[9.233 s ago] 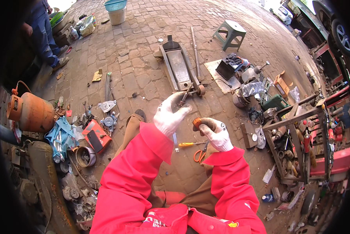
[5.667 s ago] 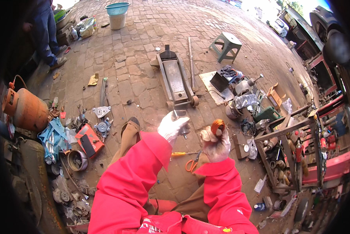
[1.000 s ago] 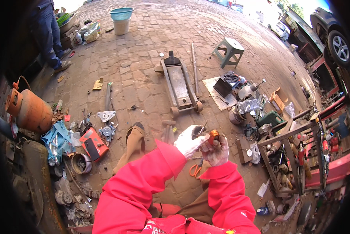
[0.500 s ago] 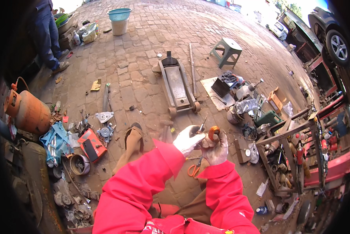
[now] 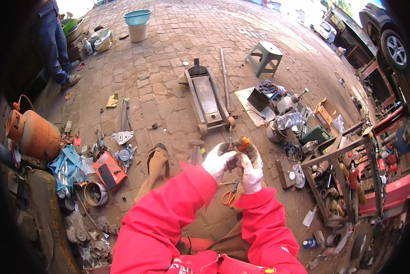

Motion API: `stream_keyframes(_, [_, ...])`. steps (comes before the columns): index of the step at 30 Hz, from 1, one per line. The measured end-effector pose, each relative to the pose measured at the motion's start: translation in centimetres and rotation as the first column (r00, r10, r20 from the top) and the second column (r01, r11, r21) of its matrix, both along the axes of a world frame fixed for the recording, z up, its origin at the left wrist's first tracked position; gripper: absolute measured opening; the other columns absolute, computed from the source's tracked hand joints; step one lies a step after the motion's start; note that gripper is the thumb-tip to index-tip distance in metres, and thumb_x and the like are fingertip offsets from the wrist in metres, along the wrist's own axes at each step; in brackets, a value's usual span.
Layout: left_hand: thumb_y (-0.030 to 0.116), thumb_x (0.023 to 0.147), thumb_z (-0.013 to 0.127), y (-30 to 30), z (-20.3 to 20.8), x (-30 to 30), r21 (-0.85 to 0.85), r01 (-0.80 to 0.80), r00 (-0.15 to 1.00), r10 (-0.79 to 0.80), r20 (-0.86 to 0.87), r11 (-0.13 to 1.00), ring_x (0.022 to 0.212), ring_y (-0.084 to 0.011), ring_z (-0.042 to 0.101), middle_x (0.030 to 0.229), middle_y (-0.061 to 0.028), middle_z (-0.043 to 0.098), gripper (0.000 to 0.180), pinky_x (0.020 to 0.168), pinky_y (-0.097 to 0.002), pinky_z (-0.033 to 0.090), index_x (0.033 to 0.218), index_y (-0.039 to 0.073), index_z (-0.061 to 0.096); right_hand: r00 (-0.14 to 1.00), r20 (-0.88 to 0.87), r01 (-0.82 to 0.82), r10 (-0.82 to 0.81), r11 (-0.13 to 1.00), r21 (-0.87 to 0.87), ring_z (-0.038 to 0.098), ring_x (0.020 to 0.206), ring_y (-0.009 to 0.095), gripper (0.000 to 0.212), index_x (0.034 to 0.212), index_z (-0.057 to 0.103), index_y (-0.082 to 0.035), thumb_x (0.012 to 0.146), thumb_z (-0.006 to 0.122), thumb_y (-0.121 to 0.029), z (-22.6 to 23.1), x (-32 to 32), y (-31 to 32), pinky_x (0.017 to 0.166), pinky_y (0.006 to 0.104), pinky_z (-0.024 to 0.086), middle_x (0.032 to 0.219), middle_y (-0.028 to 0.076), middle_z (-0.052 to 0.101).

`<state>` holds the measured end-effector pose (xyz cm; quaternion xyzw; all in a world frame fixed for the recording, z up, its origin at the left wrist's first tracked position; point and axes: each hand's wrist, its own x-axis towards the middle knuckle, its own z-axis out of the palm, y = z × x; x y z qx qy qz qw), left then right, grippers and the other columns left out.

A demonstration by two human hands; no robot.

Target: The person sits on the ground and winds orange wire around a small metal rod held in the left hand. The wire is wrapped repeatedly by hand without using tools, and the rod is rotated to continue winding.

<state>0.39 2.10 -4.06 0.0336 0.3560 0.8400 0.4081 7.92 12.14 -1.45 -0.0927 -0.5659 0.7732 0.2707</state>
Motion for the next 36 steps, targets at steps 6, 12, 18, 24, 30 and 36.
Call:
stream_keyframes(6, [0.005,0.092,0.062,-0.2,-0.1,0.0,-0.059,-0.064,0.995,0.059,-0.086,0.996,0.108,-0.0165,0.059,0.119,-0.0086,0.061,0.041,0.091,-0.0292,0.049,0.131,0.000,0.051,0.978,0.173,-0.038,-0.120,0.707,0.706,0.070,0.085,0.019,0.040,0.131,0.053,0.005,0.093,0.052,-0.005,-1.7,0.5,0.8,0.076,0.0300,0.055,0.105,0.014,0.070])
stream_keyframes(12, [0.012,0.089,0.070,-0.3,0.2,-0.6,-0.221,-0.094,0.963,0.032,-0.267,0.971,0.114,-0.0208,0.057,0.123,-0.0116,0.060,0.048,0.098,-0.0336,0.047,0.131,-0.001,0.051,0.950,-0.152,0.233,-0.274,0.293,0.927,0.065,0.068,0.033,0.026,0.112,0.060,0.004,0.088,0.051,0.003,-3.2,-1.0,1.1,0.060,0.0382,0.050,0.081,0.019,0.066])
stream_keyframes(18, [0.011,0.086,0.072,-0.4,1.6,-0.9,-0.397,-0.133,0.897,-0.060,-0.438,0.908,0.103,-0.0179,0.061,0.114,-0.0110,0.063,0.044,0.089,-0.0314,0.050,0.125,0.000,0.054,0.960,0.143,-0.018,-0.240,0.460,0.888,0.067,0.074,0.018,0.029,0.117,0.065,0.004,0.097,0.054,-0.015,0.3,-0.1,0.9,0.067,0.0293,0.052,0.087,0.013,0.071])
stream_keyframes(24, [0.008,0.084,0.072,-0.3,1.7,-1.0,-0.505,-0.204,0.890,-0.056,-0.453,0.839,0.081,-0.0160,0.063,0.094,-0.0087,0.060,0.043,0.070,-0.0306,0.054,0.119,0.000,0.049,0.955,-0.047,0.117,-0.294,0.226,0.967,0.059,0.065,0.039,0.025,0.098,0.061,-0.001,0.073,0.060,0.004,1.0,-0.4,0.1,0.058,0.0454,0.046,0.075,0.017,0.062])
stream_keyframes(30, [0.004,0.087,0.068,-0.6,0.3,-1.7,-0.156,-0.195,0.977,0.177,-0.122,0.968,0.081,-0.0205,0.063,0.096,-0.0129,0.057,0.045,0.073,-0.0363,0.058,0.124,-0.003,0.043,0.926,-0.081,0.158,-0.370,0.184,0.970,0.059,0.064,0.034,0.020,0.093,0.061,-0.003,0.074,0.067,-0.003,1.4,-0.7,0.7,0.059,0.0431,0.047,0.074,0.015,0.062])
stream_keyframes(36, [0.001,0.089,0.066,-1.9,1.0,-2.8,-0.087,-0.110,0.989,0.101,-0.107,0.990,0.083,-0.0228,0.068,0.102,-0.0148,0.059,0.045,0.072,-0.0327,0.059,0.128,-0.002,0.044,0.926,-0.008,0.055,-0.377,0.114,0.992,0.061,0.072,0.031,0.035,0.103,0.063,-0.004,0.070,0.076,-0.008,1.4,-0.8,1.4,0.068,0.0409,0.048,0.081,0.011,0.065])
